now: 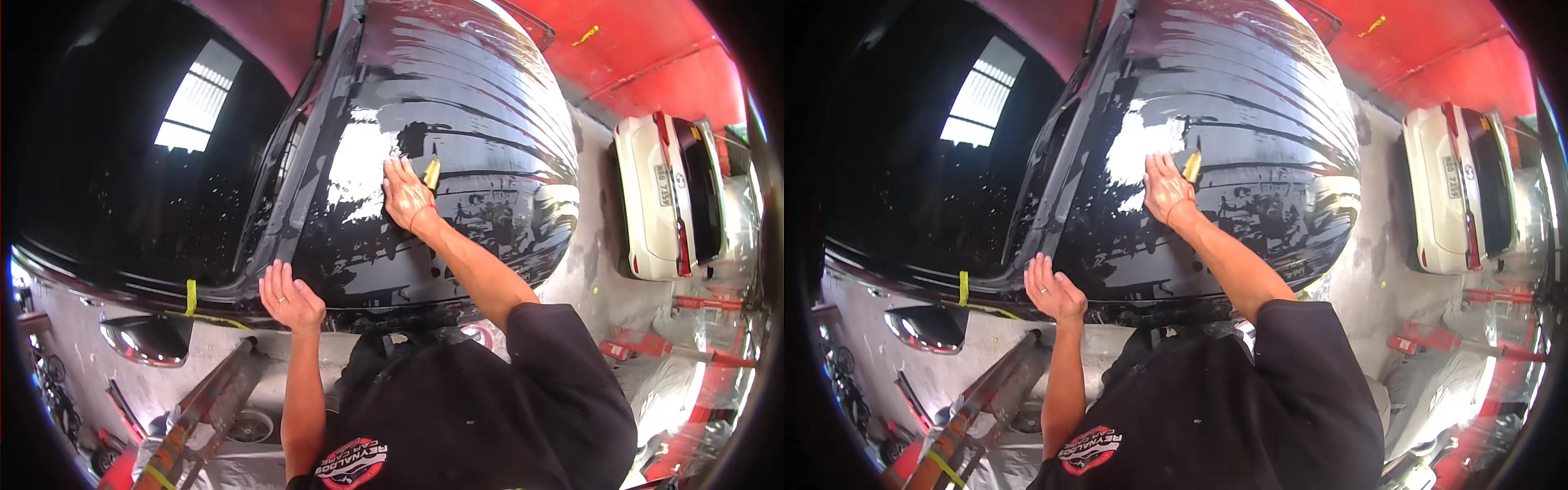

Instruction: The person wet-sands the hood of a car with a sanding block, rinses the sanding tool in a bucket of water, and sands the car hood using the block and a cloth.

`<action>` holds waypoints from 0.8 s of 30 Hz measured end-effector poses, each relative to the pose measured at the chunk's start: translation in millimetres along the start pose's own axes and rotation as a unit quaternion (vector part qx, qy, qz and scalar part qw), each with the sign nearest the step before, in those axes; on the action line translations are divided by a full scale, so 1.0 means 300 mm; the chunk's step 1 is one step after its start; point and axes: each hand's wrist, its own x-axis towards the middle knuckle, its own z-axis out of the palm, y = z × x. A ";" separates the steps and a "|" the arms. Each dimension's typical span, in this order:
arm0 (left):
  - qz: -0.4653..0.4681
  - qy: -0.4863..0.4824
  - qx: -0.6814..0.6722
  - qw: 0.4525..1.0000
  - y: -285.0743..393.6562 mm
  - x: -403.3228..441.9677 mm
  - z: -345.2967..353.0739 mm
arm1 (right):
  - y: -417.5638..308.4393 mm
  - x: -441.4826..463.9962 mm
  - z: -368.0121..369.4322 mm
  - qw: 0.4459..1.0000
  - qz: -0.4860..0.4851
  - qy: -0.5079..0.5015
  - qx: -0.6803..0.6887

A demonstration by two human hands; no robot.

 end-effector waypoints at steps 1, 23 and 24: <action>-0.003 0.002 0.005 1.000 -0.003 -0.006 0.004 | -0.042 -0.056 -0.016 1.000 -0.005 -0.003 0.015; -0.010 0.026 -0.002 1.000 -0.020 -0.017 0.014 | -0.250 -0.182 0.043 0.969 -0.236 0.037 0.066; -0.004 0.022 -0.003 1.000 -0.023 -0.013 0.014 | -0.216 -0.131 0.021 0.961 -0.262 0.024 0.087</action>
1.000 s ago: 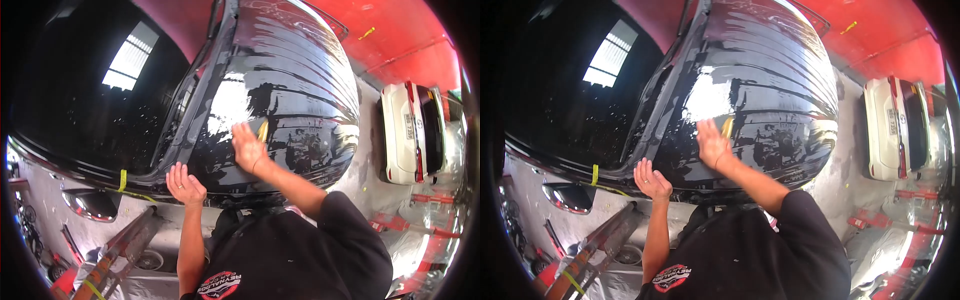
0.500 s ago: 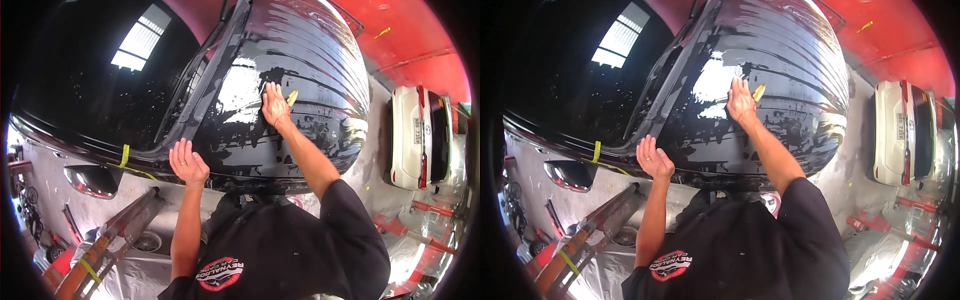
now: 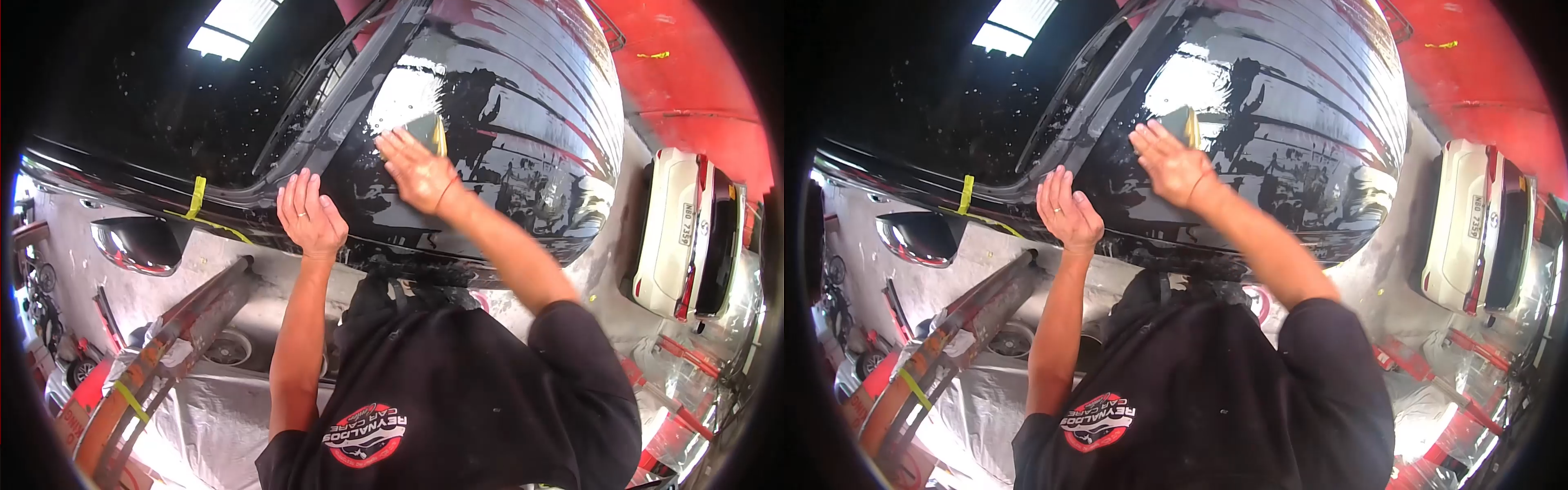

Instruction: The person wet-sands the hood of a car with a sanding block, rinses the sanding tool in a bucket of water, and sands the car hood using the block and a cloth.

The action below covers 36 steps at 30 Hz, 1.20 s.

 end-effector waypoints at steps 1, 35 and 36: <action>0.002 0.007 0.007 1.000 0.000 0.009 0.006 | 0.073 0.060 -0.084 0.988 -0.034 -0.130 -0.070; -0.040 0.111 -0.114 0.986 -0.026 -0.049 0.032 | -0.049 0.166 0.029 0.993 0.113 -0.033 -0.019; -0.035 0.116 -0.111 0.986 -0.038 -0.045 0.040 | -0.110 0.144 0.042 0.986 0.055 -0.103 -0.121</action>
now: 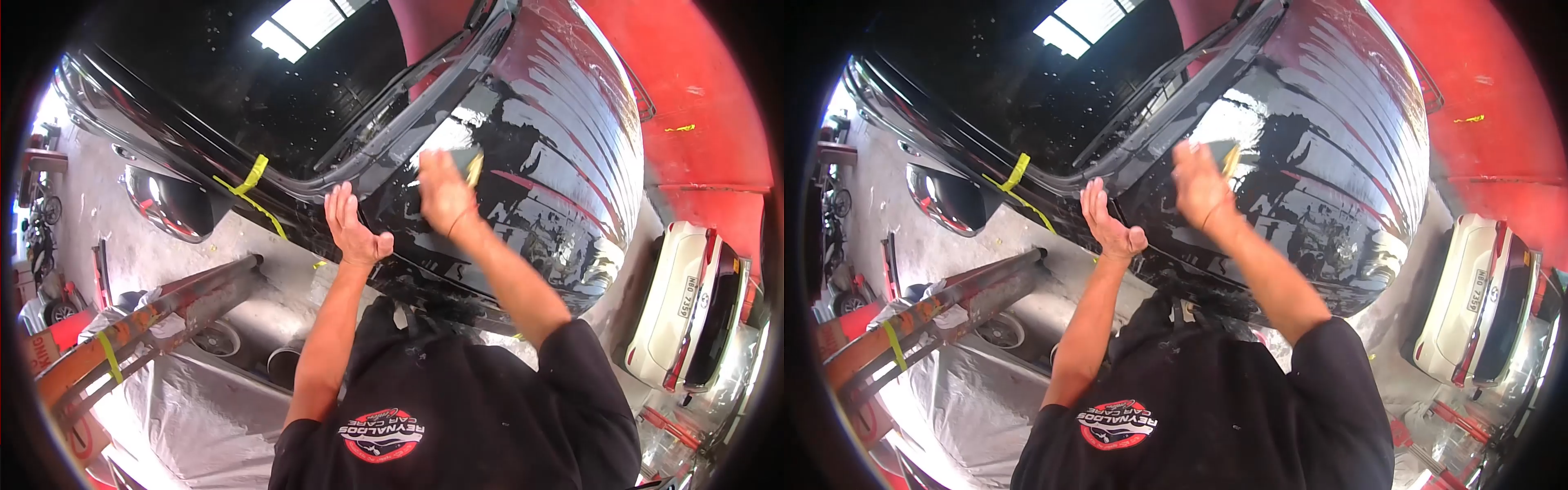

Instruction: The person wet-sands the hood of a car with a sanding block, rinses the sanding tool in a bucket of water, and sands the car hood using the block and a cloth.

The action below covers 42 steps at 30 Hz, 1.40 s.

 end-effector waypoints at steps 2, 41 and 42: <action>-0.004 0.019 -0.018 1.000 0.002 -0.014 0.001 | -0.167 -0.110 -0.005 0.995 -0.078 0.013 0.064; 0.027 -0.195 0.100 0.975 0.075 0.080 -0.030 | 0.682 0.120 0.081 0.973 0.135 0.186 0.012; 0.032 -0.198 0.111 0.973 0.075 0.075 -0.035 | 0.659 0.151 0.114 0.962 0.174 0.209 0.011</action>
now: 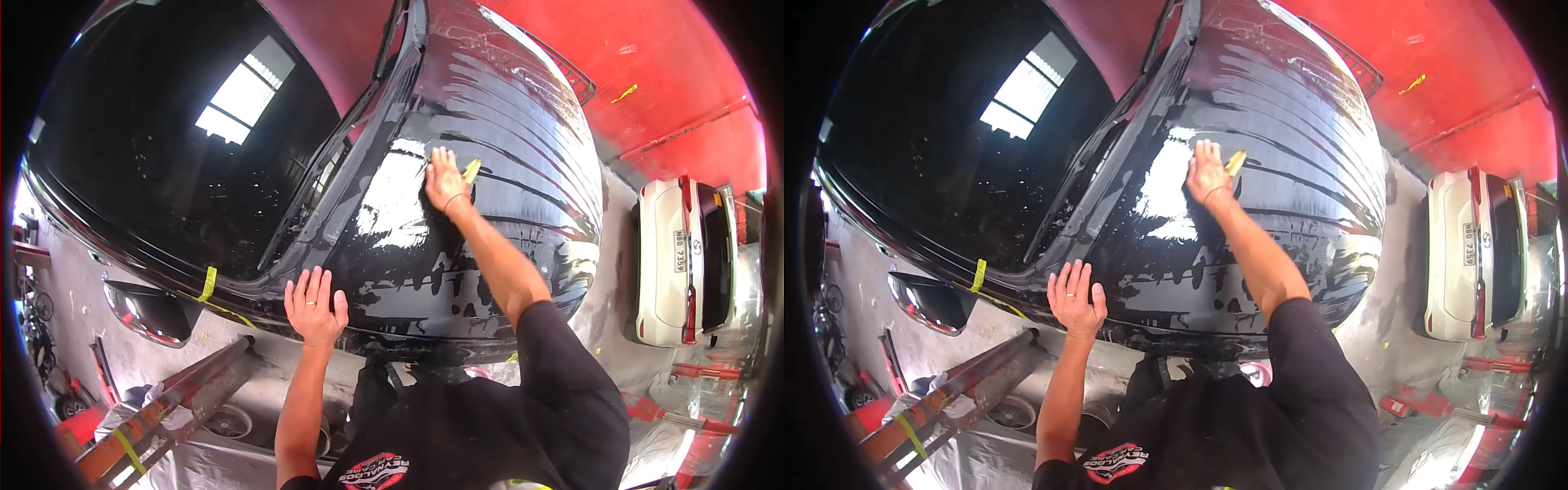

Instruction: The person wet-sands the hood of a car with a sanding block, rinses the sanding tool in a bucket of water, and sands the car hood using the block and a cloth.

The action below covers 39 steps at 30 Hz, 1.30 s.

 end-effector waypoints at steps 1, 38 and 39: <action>-0.005 0.003 0.005 1.000 0.000 0.000 0.002 | -0.111 -0.028 -0.112 0.989 0.014 -0.129 0.069; -0.005 0.019 -0.019 1.000 -0.028 -0.019 0.020 | -0.510 -0.316 -0.233 0.944 -0.249 -0.160 0.145; -0.006 0.016 -0.021 1.000 -0.028 -0.021 0.015 | -0.473 -0.311 -0.207 0.942 -0.256 -0.178 0.125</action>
